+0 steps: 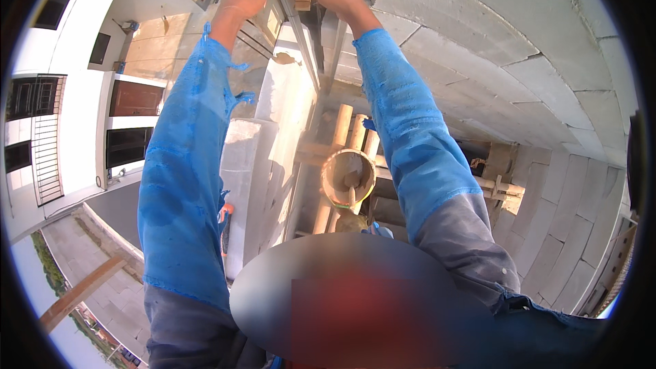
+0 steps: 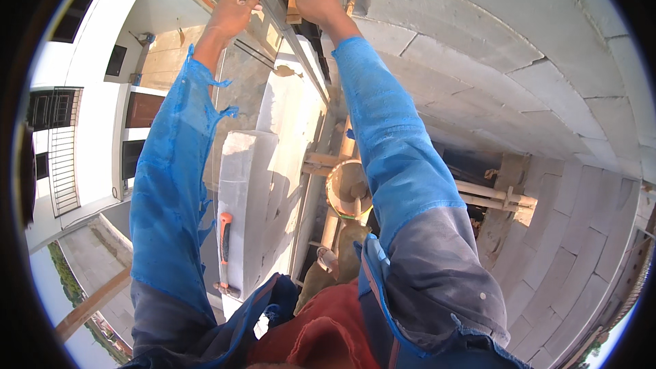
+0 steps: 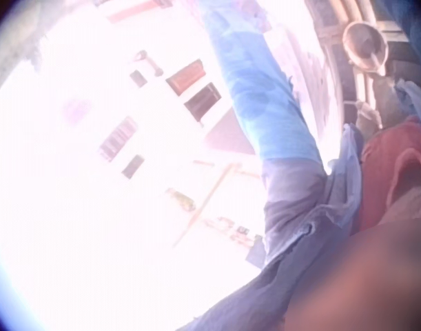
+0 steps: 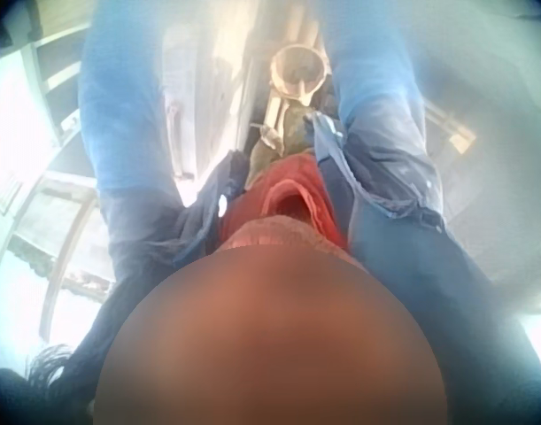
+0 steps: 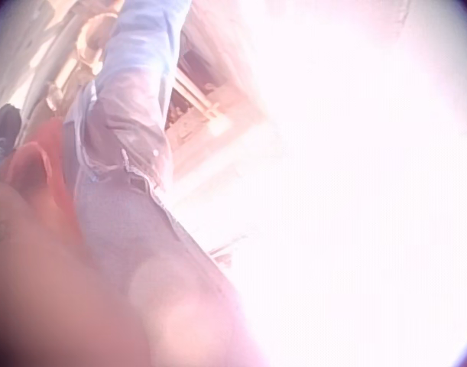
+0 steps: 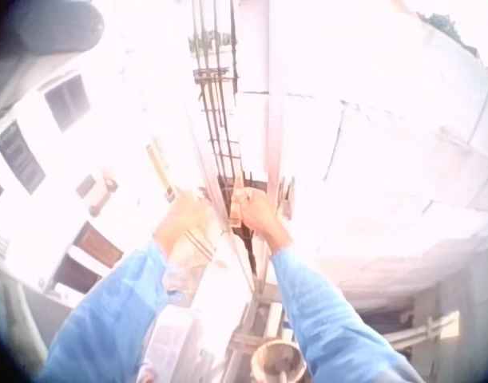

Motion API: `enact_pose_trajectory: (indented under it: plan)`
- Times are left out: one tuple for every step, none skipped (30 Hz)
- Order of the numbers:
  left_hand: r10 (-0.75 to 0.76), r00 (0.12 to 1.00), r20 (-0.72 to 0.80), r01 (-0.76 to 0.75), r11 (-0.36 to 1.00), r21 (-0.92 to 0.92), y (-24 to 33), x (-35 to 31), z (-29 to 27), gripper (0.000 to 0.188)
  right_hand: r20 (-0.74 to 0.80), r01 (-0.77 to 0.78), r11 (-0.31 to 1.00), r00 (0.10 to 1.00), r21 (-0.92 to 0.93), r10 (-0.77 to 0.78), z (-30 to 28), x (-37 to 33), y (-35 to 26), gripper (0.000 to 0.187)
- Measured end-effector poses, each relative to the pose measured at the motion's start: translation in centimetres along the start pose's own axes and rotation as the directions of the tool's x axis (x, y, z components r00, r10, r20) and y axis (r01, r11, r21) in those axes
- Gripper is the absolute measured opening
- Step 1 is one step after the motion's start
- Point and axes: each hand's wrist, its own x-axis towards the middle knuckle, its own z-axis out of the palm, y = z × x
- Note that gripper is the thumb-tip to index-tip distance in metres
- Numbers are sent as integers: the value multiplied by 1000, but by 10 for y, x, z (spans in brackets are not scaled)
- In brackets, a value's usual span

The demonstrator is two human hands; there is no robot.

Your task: The person stands on bamboo scaffolding and uses both hands to position and secure a long metal bar onto the structure. They adjust the bar's placement and tie it to the bamboo poles using a string or wire.

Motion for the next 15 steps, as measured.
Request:
enact_pose_trajectory:
  plan:
    - [-56,998,-29,54,997,-48,3,-6,1,48,-45,-20,1000,999,13,20,-5,-14,-10,34]
    - [-104,993,-55,98,990,-102,14,-17,7,47,-95,-35,999,995,20,37,-12,-25,-16,35]
    - [-156,984,-81,142,977,-157,21,-30,9,45,-96,-101,993,990,58,106,-17,-33,-16,34]
    - [-168,984,-63,156,974,-165,22,-45,4,44,-88,-158,982,982,102,167,-20,-41,-17,34]
    - [-182,983,-36,173,969,-177,17,-58,4,43,-78,-221,965,969,138,233,-20,-48,-14,34]
    - [-198,980,-14,192,963,-190,10,-75,4,42,-104,-196,970,972,142,212,-15,-53,-13,33]
    - [-200,980,-24,193,966,-175,5,-100,3,40,-129,-170,974,973,147,189,-7,-58,-14,32]
    - [-207,978,-36,199,967,-161,1,-131,4,39,-147,-145,978,975,153,168,1,-62,-15,32]
    - [-211,975,-74,200,970,-135,-5,-164,8,39,-159,-164,962,967,219,201,6,-59,-9,32]
    - [-229,966,-121,216,970,-111,-14,-198,14,39,-150,-185,940,960,285,234,12,-54,0,31]
    - [-227,957,-179,221,974,-57,-34,-231,30,39,-120,-209,911,956,355,266,20,-51,4,31]
    - [-252,936,-247,261,965,5,-47,-269,43,40,-75,-237,836,947,496,313,22,-46,5,27]
    - [-293,920,-259,298,954,-20,-30,-305,47,39,-55,-250,757,934,604,353,16,-49,-7,23]
    - [-238,924,-299,255,967,20,-28,-333,56,39,-35,-236,701,937,673,349,-4,-42,-1,21]
    - [-241,915,-323,256,967,4,-36,-366,63,38,28,-268,663,937,699,349,-9,-32,13,20]
